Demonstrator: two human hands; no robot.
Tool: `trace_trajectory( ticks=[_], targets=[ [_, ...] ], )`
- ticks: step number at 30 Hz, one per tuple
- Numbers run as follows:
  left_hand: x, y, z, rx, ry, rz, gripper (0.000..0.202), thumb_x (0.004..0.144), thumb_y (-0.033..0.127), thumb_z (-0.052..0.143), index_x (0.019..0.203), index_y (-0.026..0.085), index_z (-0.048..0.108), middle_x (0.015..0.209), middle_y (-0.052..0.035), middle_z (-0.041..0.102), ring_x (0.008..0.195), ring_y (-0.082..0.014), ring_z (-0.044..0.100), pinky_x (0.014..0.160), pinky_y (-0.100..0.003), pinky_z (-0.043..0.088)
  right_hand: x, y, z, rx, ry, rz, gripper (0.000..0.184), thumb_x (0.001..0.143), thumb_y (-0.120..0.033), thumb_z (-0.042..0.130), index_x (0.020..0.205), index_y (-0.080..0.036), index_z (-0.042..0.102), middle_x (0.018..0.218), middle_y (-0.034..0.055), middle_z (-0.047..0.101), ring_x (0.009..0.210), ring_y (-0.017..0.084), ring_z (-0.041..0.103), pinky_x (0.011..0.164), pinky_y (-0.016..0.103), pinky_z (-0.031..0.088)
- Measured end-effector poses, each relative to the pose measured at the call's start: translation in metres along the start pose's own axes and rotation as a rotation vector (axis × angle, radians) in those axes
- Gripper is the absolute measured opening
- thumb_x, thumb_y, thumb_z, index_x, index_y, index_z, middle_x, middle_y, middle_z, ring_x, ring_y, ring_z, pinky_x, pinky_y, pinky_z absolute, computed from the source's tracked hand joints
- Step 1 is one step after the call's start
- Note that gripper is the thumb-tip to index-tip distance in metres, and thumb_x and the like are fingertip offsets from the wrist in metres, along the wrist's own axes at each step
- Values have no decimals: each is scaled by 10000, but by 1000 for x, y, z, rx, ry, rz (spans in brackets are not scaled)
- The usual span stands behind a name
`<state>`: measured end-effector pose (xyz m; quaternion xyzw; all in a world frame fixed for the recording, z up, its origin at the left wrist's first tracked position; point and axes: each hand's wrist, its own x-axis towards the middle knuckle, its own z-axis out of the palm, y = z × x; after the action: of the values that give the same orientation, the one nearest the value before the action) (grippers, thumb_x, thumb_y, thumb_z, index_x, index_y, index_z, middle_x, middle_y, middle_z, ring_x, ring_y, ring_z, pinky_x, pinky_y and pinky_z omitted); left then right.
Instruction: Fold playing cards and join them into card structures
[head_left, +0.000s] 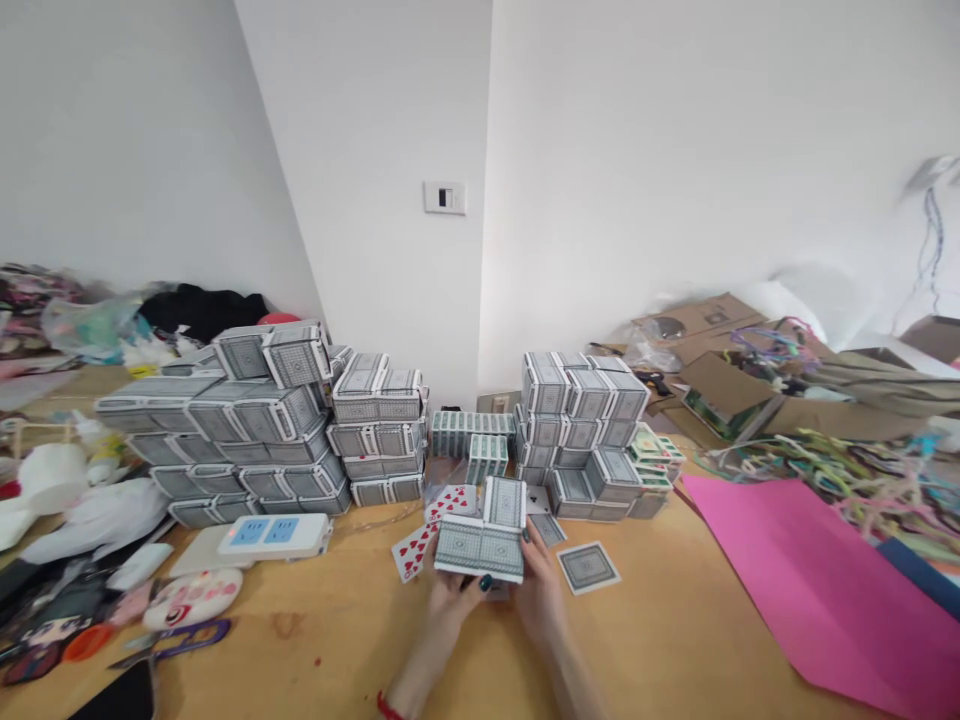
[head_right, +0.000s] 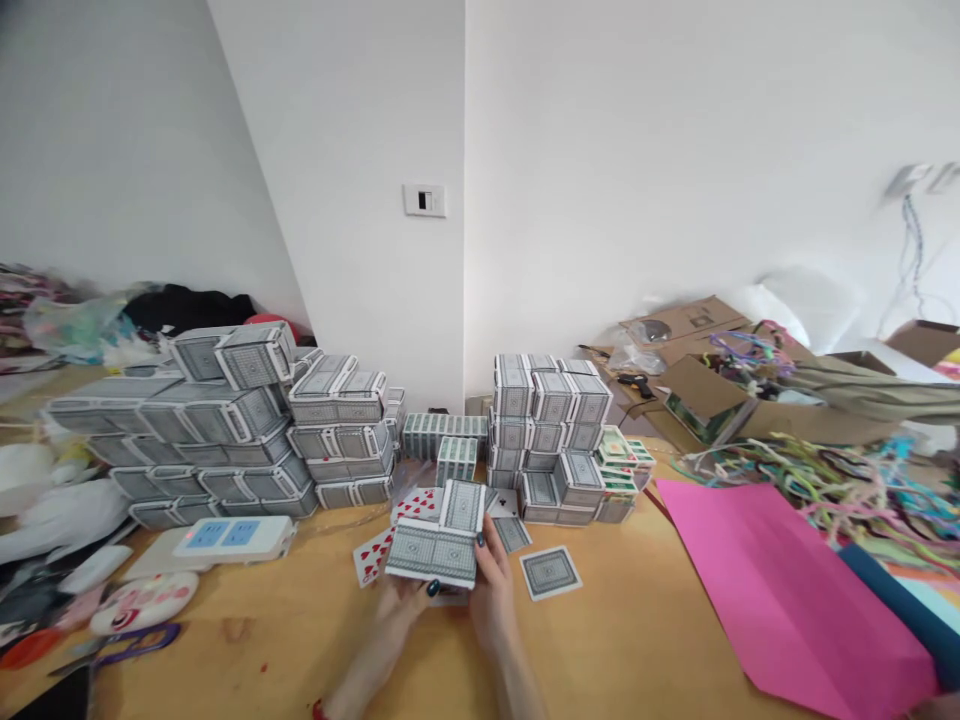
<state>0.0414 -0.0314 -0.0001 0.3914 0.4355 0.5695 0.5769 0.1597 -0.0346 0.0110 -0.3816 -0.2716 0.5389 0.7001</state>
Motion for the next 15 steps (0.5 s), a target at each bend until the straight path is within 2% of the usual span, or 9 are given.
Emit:
trace_trajectory(
  ticks=[3, 5, 8, 11, 15],
  targets=[
    [-8, 12, 3, -116, 18, -108, 708, 586, 369, 660, 1194, 286, 308, 1112, -68, 548, 998, -244, 531, 766, -387, 478, -2, -7, 0, 49, -112, 66, 523, 635, -379, 603, 1127, -232, 500, 1049, 57, 598, 909, 247, 568, 699, 345, 459],
    [-11, 23, 4, -129, 28, -77, 680, 586, 330, 667, 1176, 249, 338, 1092, -70, 560, 998, -239, 531, 779, -365, 472, -2, -8, -3, 18, -122, 51, 510, 640, -367, 604, 1120, -226, 506, 1066, 64, 587, 941, 250, 551, 733, 351, 446],
    [-9, 38, 6, -70, 80, 20, 681, 544, 264, 700, 1139, 219, 372, 1029, -61, 584, 935, -215, 563, 818, -333, 448, 5, -5, -12, -134, 37, -82, 429, 660, -396, 577, 1056, -234, 552, 1084, 58, 572, 979, 244, 521, 774, 361, 426],
    [-2, 50, 7, -36, 72, 101, 673, 527, 262, 700, 1117, 229, 378, 1036, -54, 573, 945, -215, 555, 820, -334, 442, 13, -2, -24, -478, 174, -292, 315, 668, -369, 566, 933, -208, 621, 993, 77, 602, 963, 241, 510, 856, 400, 363],
    [11, 62, 7, 55, 27, 170, 691, 540, 231, 690, 1142, 240, 351, 1099, -69, 522, 932, -196, 552, 811, -326, 444, 20, 2, -33, -728, 199, -433, 272, 661, -288, 554, 911, -221, 638, 1050, 85, 571, 1030, 251, 457, 931, 429, 281]
  ],
)
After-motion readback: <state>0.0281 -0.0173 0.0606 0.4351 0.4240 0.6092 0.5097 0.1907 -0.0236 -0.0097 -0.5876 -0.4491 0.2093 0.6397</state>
